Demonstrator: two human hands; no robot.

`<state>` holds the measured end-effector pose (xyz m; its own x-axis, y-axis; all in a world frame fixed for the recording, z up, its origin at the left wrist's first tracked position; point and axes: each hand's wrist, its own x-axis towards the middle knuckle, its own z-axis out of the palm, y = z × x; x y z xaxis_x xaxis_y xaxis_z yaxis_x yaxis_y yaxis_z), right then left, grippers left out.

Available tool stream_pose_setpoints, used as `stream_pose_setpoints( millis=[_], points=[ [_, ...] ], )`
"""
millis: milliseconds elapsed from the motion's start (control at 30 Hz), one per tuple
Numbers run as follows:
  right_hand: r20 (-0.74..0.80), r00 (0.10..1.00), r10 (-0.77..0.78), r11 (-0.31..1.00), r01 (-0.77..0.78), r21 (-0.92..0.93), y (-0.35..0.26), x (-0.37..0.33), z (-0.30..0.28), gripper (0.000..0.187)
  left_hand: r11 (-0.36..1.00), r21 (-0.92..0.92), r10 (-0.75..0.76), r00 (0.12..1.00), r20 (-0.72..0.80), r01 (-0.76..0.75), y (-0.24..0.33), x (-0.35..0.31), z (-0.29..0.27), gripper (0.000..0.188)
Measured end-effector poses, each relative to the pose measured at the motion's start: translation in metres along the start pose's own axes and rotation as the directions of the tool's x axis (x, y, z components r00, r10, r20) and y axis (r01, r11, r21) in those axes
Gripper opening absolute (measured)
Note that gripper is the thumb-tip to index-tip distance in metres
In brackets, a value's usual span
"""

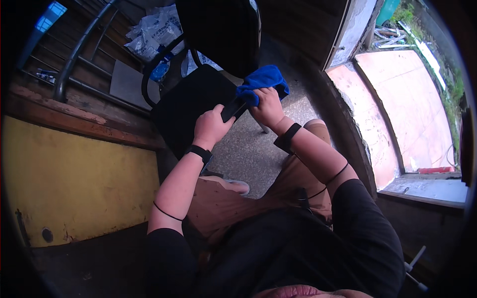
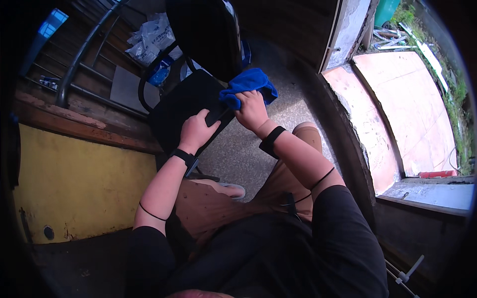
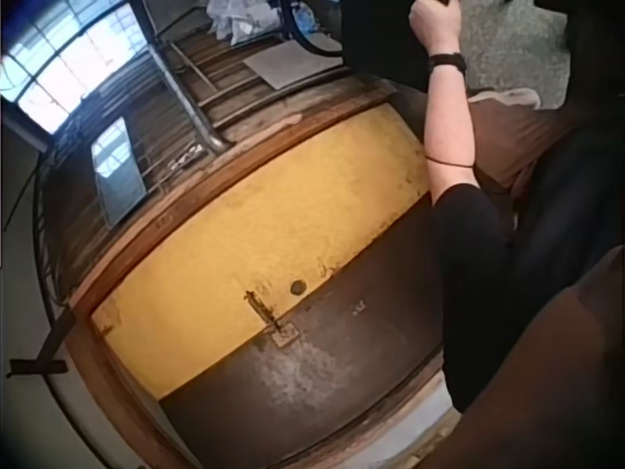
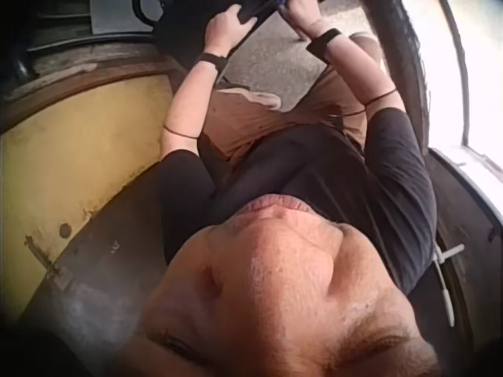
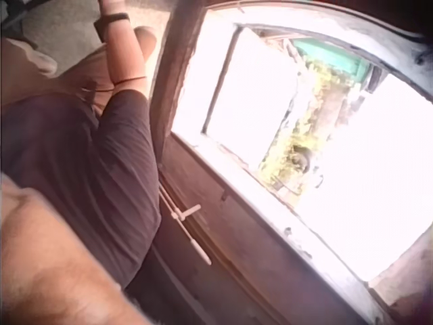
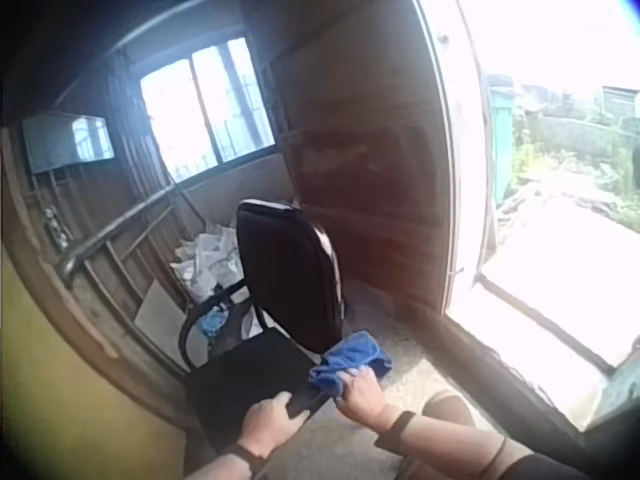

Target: The person wipes the seat and frame of a chair with a cloth, then turns it over to wipe the underside. Finally, they wipe the backrest and the armrests of the chair.

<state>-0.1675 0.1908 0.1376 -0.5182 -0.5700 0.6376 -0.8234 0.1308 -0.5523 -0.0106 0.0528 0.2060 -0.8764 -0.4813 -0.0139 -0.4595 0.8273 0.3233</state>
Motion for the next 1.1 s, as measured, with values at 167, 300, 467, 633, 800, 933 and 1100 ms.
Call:
stream_pose_setpoints(
  millis=[167,300,467,633,800,933,1100],
  points=[
    [0.254,0.961,-0.104,0.994,0.107,0.005,-0.022,-0.01,0.004,0.029,1.0,0.021,-0.004,1.0,-0.029,0.004,-0.012,-0.005,0.002,0.04],
    [-0.086,0.996,-0.007,1.0,0.008,0.015,0.031,-0.007,-0.004,0.024,1.0,0.008,-0.013,0.999,-0.044,0.014,-0.006,-0.002,0.004,0.039],
    [0.32,0.461,0.828,-0.11,-0.425,0.898,0.029,-0.01,0.012,0.033,1.0,0.011,-0.022,1.0,-0.013,0.022,-0.001,0.0,0.001,0.034],
    [0.56,0.442,0.7,-0.46,-0.32,0.828,-0.051,0.006,0.011,0.047,0.999,0.05,0.002,0.999,-0.038,0.0,-0.005,-0.002,-0.001,0.032],
    [0.621,0.398,0.675,-0.311,-0.61,0.729,-0.036,-0.02,0.027,0.047,0.999,0.041,-0.013,0.999,-0.03,0.015,0.001,0.001,0.002,0.036],
    [0.476,0.456,0.752,-0.327,-0.368,0.87,-0.041,0.023,-0.018,0.046,0.998,0.016,-0.061,0.998,-0.012,0.061,-0.002,-0.004,-0.001,0.037],
    [0.17,0.736,0.655,0.454,-0.564,0.69,-0.053,-0.035,0.056,0.05,0.999,0.041,-0.001,1.0,-0.013,0.001,0.006,0.002,0.004,0.039]
  ],
)
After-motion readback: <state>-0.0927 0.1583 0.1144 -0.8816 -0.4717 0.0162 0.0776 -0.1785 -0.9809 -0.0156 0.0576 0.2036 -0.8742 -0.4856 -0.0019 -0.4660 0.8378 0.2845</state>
